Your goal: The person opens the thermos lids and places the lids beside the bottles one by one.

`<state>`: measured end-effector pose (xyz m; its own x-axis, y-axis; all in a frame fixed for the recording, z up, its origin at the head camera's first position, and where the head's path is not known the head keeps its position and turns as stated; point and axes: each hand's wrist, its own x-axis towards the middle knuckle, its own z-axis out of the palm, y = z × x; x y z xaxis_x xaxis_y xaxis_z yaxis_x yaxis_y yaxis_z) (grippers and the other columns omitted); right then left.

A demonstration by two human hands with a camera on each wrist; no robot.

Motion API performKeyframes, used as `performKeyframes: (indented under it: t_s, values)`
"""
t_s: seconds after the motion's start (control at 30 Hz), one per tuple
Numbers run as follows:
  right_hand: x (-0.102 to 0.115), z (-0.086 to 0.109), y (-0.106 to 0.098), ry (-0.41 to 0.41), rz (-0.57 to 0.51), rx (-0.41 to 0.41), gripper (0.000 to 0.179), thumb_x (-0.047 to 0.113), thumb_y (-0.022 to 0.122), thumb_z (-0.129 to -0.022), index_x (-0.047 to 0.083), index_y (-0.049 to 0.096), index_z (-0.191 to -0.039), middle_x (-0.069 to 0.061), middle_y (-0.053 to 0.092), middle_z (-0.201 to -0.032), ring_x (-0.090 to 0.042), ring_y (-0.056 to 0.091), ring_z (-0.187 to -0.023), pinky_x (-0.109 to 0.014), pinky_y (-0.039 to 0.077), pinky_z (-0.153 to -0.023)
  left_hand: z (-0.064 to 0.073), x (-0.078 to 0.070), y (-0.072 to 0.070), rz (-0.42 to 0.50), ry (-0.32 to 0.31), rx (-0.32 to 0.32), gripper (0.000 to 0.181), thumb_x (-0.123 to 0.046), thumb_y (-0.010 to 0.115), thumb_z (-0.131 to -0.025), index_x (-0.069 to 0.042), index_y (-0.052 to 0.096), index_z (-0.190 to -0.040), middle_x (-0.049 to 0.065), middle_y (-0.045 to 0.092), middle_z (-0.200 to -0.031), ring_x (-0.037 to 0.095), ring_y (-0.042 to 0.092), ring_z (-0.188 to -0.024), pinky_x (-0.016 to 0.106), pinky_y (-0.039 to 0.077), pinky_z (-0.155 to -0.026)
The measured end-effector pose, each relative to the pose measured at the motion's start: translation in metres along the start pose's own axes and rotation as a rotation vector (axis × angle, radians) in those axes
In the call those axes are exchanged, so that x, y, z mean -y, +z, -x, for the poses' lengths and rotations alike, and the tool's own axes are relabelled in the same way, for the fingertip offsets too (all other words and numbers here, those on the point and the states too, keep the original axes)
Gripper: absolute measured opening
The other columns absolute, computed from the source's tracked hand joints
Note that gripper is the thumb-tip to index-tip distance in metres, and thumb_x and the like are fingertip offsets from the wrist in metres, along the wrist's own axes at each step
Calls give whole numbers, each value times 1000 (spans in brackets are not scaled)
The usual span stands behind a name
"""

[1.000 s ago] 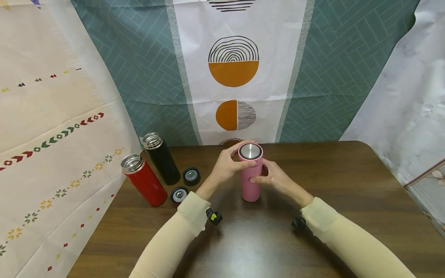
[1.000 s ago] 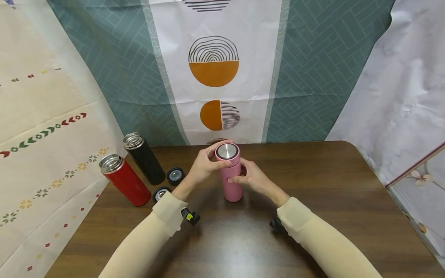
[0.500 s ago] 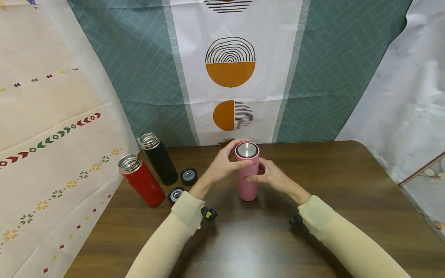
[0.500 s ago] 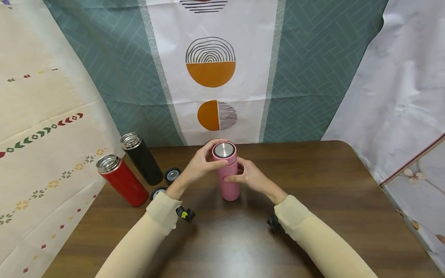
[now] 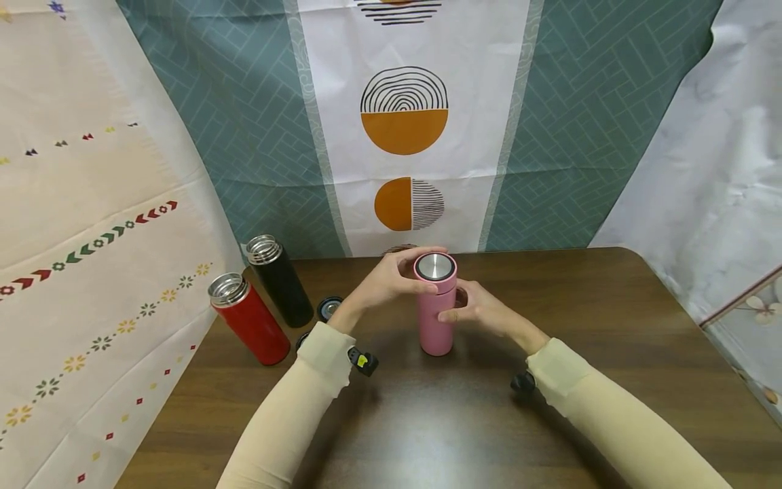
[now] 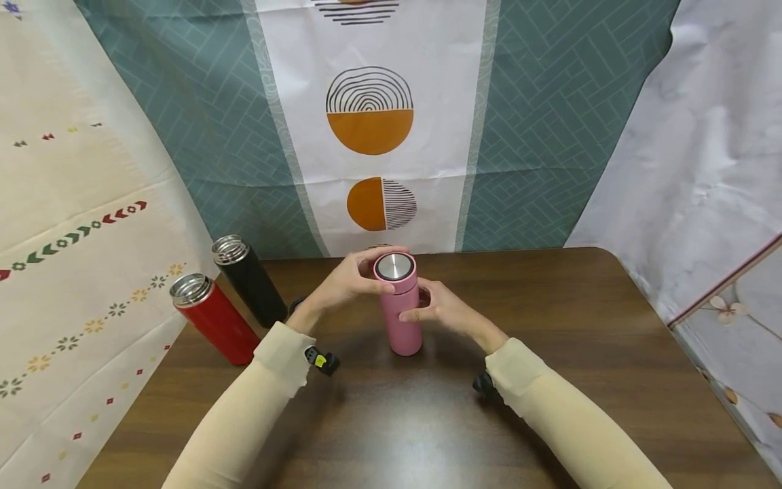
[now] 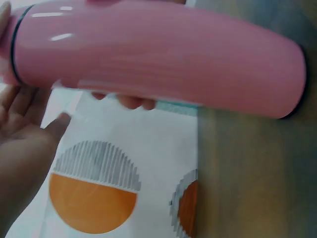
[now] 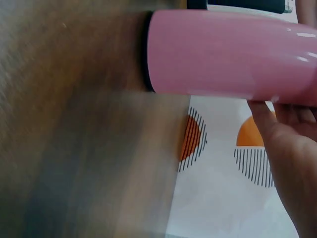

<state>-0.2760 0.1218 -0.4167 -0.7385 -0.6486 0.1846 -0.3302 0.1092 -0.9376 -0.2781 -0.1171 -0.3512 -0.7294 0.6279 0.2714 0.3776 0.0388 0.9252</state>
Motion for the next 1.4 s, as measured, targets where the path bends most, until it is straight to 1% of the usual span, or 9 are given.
performKeyframes:
  t_s: [0.17, 0.37, 0.5, 0.63, 0.8, 0.9, 0.97, 1.1, 1.4]
  values:
    - [2, 4, 8, -18, 24, -75, 53, 23, 79, -90, 5, 61, -136, -10, 70, -124, -26, 66, -111, -39, 55, -96, 3, 6, 11, -2, 22, -101, 60, -6, 79, -91, -13, 60, -147, 5, 65, -139, 24, 61, -123, 39, 50, -107]
    - [4, 8, 18, -44, 49, -171, 56, 14, 82, -88, -2, 58, -136, -15, 71, -121, -26, 69, -105, -35, 57, -92, 9, 4, 33, -75, 41, -296, 59, -9, 83, -88, -16, 63, -143, 0, 68, -136, 17, 60, -126, 40, 46, -111]
    - [4, 9, 19, -49, 62, -176, 57, 12, 82, -88, -2, 57, -138, -16, 70, -123, -28, 69, -106, -40, 58, -93, 13, 4, 44, -108, 40, -367, 63, -15, 84, -88, -17, 60, -147, -2, 65, -140, 14, 58, -130, 41, 44, -114]
    - [3, 9, 12, -38, 52, -110, 56, 16, 81, -90, 1, 58, -138, -13, 71, -122, -26, 68, -108, -36, 57, -93, 15, 1, 36, -76, 25, -283, 63, -23, 81, -91, -16, 56, -149, -2, 62, -142, 16, 57, -131, 45, 43, -114]
    - [-1, 7, -1, -9, 27, -14, 51, 20, 79, -90, 4, 61, -136, -10, 71, -122, -27, 66, -110, -35, 55, -94, 9, -2, 13, -62, 8, -69, 70, -34, 80, -92, -12, 52, -153, 1, 58, -148, 18, 56, -133, 45, 45, -112]
    - [-2, 5, -7, -5, 6, 30, 52, 23, 78, -90, 4, 61, -135, -11, 69, -124, -31, 65, -113, -38, 55, -96, 2, -4, 4, -46, -5, 37, 73, -29, 80, -93, -10, 48, -156, 2, 58, -148, 20, 58, -131, 42, 48, -110]
    - [-3, 4, -9, -5, -1, 47, 54, 25, 78, -90, 4, 61, -136, -11, 68, -126, -32, 64, -115, -40, 54, -97, -1, -5, 1, -30, -14, 70, 72, -23, 80, -93, -10, 47, -156, 3, 60, -145, 22, 60, -129, 41, 49, -109]
    - [-3, 4, -8, 1, -1, 42, 55, 27, 78, -90, 5, 60, -137, -10, 68, -127, -31, 63, -116, -41, 53, -99, 0, -1, 4, -14, -18, 37, 67, -19, 81, -92, -16, 54, -153, 2, 64, -140, 24, 62, -125, 41, 51, -107]
    - [-6, 7, 11, -70, 18, -96, 53, 14, 79, -90, -1, 59, -137, -13, 70, -125, -23, 67, -113, -31, 54, -97, 10, 4, 22, 1, 27, -152, 57, -9, 77, -92, -12, 59, -147, 5, 66, -136, 23, 61, -123, 38, 50, -107]
